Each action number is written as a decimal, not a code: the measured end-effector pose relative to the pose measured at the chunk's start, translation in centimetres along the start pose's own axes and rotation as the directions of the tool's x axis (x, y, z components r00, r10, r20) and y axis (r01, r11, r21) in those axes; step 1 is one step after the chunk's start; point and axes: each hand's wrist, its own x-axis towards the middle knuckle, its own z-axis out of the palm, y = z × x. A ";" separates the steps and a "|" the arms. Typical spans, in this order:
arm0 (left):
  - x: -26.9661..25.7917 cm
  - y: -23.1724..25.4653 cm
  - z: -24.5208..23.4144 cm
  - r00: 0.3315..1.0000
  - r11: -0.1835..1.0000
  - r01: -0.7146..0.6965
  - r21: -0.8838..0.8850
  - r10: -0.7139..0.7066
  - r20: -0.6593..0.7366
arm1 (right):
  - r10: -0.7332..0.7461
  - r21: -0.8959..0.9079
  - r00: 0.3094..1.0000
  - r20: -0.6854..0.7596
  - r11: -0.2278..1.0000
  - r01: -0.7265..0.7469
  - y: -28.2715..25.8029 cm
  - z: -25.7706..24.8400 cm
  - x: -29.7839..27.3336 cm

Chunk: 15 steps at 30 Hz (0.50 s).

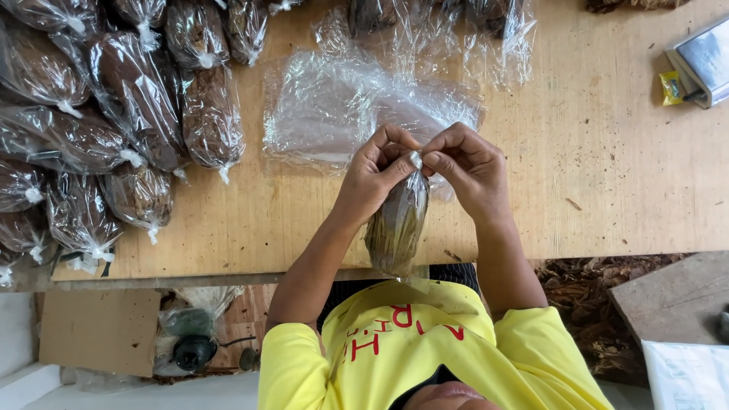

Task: The person places a brown fibrous bundle into a clear plastic bag, folds the opening, and ties it with a white twist tie. The person repeats this process for another bundle, placing each finished package on a growing pile on the table.

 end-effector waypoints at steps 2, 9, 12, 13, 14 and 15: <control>0.2 -0.1 0.1 1.000 1.000 0.015 0.006 -0.015 -0.013 | -0.006 -0.036 1.000 0.007 0.999 0.006 -0.7 0.1 0.1; 0.2 0.0 0.4 0.996 0.996 0.080 0.025 -0.079 -0.038 | 0.019 -0.023 1.000 -0.015 1.000 -0.020 0.4 -0.8 0.0; 0.2 -0.1 0.6 0.992 0.993 0.116 0.019 -0.115 -0.052 | 0.053 0.012 0.997 -0.051 0.999 -0.052 0.3 -0.3 0.1; 0.1 0.1 0.9 0.992 0.993 0.119 0.019 -0.118 -0.051 | 0.054 0.012 0.997 -0.053 0.998 -0.054 0.1 -0.1 0.1; 0.1 0.3 1.1 0.989 0.991 0.135 -0.005 -0.135 -0.052 | 0.052 0.025 0.997 -0.064 0.998 -0.051 -0.2 0.1 0.1; 0.0 0.5 1.4 0.987 0.988 0.149 -0.028 -0.150 -0.053 | 0.049 0.039 0.996 -0.073 0.998 -0.047 -0.4 0.4 0.2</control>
